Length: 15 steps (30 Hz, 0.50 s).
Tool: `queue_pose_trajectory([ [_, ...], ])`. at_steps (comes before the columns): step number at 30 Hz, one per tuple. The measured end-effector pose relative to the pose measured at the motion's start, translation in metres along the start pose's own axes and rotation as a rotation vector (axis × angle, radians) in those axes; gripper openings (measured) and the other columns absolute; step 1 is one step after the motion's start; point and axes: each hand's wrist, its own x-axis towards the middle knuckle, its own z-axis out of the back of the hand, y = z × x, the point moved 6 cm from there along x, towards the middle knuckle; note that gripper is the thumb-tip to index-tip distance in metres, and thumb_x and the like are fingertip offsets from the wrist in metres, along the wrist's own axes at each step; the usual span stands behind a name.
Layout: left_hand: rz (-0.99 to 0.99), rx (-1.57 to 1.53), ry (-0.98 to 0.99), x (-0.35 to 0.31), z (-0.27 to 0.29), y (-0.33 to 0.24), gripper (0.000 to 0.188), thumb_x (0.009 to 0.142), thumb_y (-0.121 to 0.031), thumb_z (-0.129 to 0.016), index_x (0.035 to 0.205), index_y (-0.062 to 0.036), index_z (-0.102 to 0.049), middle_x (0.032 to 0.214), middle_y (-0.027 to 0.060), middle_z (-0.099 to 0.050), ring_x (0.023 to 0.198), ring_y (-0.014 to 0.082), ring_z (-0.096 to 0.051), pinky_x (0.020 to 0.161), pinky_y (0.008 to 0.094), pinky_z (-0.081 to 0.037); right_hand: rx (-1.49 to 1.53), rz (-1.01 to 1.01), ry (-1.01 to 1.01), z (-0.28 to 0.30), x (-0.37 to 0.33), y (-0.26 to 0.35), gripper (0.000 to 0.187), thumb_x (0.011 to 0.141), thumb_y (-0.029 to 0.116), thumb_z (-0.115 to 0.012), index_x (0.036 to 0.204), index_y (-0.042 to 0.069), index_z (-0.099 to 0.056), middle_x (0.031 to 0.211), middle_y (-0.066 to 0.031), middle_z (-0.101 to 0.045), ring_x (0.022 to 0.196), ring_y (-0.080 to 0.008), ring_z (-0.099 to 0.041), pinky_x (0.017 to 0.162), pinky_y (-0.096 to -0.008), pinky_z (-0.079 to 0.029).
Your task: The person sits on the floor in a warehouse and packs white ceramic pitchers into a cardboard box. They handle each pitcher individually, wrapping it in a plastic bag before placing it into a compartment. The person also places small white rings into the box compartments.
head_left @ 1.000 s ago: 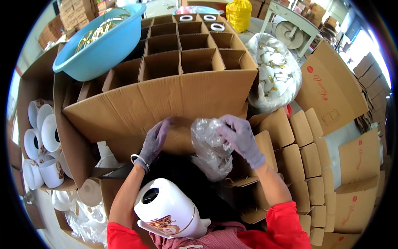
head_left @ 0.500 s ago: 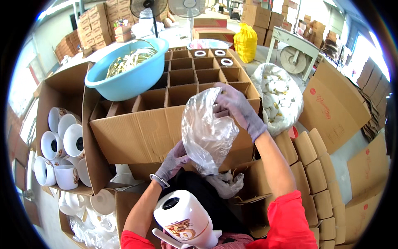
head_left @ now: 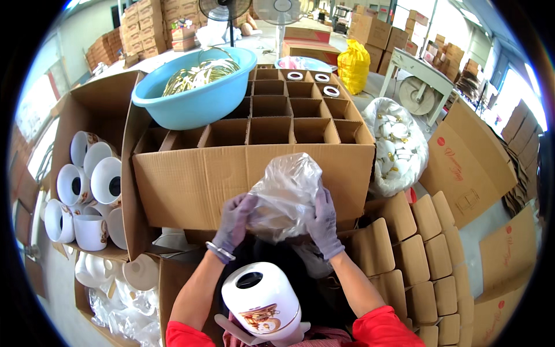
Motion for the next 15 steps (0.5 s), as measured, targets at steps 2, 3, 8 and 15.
queue_pose_trajectory([
  [2, -0.019, -0.245, -0.046, -0.011, 0.032, -0.007, 0.037, 0.104, -0.034, -0.053, 0.08, -0.0083, -0.061, 0.074, -0.0049, -0.057, 0.066, 0.0051, -0.051, 0.06, 0.0238, -0.044, -0.054, 0.023, 0.057, -0.01, 0.002, -0.012, 0.06, 0.086, 0.01, -0.06, 0.143, 0.002, -0.044, 0.135, -0.0226, -0.049, 0.121, -0.043, -0.049, 0.105, -0.0543, -0.039],
  [3, -0.088, -0.134, -0.022, -0.024, 0.068, -0.007, 0.039, 0.103, -0.039, -0.054, 0.083, -0.0072, -0.062, 0.078, -0.0015, -0.061, 0.071, 0.0073, -0.057, 0.062, 0.0245, -0.049, -0.061, 0.035, 0.101, -0.023, 0.0, -0.009, 0.058, 0.086, 0.009, -0.059, 0.142, 0.003, -0.046, 0.134, -0.0208, -0.051, 0.12, -0.0421, -0.05, 0.105, -0.0531, -0.04],
  [8, 0.227, -0.047, 0.075, -0.111, 0.112, 0.01, 0.041, 0.093, -0.043, -0.066, 0.089, -0.0021, -0.063, 0.084, 0.004, -0.067, 0.073, 0.0114, -0.064, 0.068, 0.0258, -0.054, -0.219, 0.176, 0.119, -0.048, -0.025, 0.014, 0.065, 0.084, 0.017, -0.069, 0.143, 0.004, -0.045, 0.137, -0.0185, -0.049, 0.124, -0.0387, -0.048, 0.108, -0.0467, -0.038],
  [15, 0.292, 0.127, 0.284, -0.225, 0.055, -0.008, 0.019, 0.084, -0.013, -0.076, 0.095, 0.0017, -0.072, 0.084, 0.0026, -0.063, 0.069, 0.0087, -0.054, 0.06, 0.0236, -0.041, -0.061, 0.053, 0.114, 0.031, -0.099, 0.071, 0.054, 0.077, 0.014, -0.076, 0.124, -0.002, -0.055, 0.126, -0.0207, -0.056, 0.115, -0.0391, -0.055, 0.098, -0.0459, -0.048],
])
